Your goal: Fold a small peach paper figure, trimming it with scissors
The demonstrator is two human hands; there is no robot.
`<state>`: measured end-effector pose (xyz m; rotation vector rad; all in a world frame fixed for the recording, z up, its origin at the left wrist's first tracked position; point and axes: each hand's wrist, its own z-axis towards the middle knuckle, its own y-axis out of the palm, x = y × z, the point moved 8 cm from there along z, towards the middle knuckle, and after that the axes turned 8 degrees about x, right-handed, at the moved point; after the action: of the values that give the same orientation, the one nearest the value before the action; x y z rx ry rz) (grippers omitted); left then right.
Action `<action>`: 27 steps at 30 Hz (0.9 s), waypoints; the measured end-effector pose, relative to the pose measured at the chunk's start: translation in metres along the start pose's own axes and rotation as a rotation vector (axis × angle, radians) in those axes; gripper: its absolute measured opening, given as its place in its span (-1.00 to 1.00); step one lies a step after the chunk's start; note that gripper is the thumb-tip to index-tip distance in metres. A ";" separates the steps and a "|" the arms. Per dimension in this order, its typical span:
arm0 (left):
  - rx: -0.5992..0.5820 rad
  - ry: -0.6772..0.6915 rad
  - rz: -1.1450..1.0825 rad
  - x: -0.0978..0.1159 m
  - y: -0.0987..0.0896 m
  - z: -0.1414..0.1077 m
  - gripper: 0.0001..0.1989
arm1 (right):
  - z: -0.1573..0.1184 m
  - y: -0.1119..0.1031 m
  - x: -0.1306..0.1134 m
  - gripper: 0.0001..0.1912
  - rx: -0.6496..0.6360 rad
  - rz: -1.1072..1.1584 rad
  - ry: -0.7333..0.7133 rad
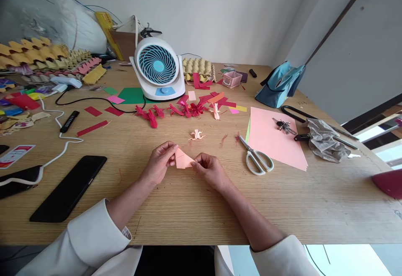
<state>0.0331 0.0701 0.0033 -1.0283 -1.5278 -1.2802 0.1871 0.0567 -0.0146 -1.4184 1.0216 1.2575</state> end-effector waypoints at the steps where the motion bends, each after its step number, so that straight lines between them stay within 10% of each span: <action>1: -0.017 -0.020 0.012 -0.002 0.002 -0.001 -0.63 | 0.001 -0.001 0.001 -0.55 0.018 0.016 0.001; 27: -0.152 0.143 0.351 -0.013 0.014 -0.007 -0.76 | 0.002 0.004 0.004 -0.59 -0.017 -0.075 0.014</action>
<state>0.0510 0.0643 -0.0046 -1.2136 -1.0977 -1.2030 0.1831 0.0583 -0.0192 -1.4678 0.9605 1.2060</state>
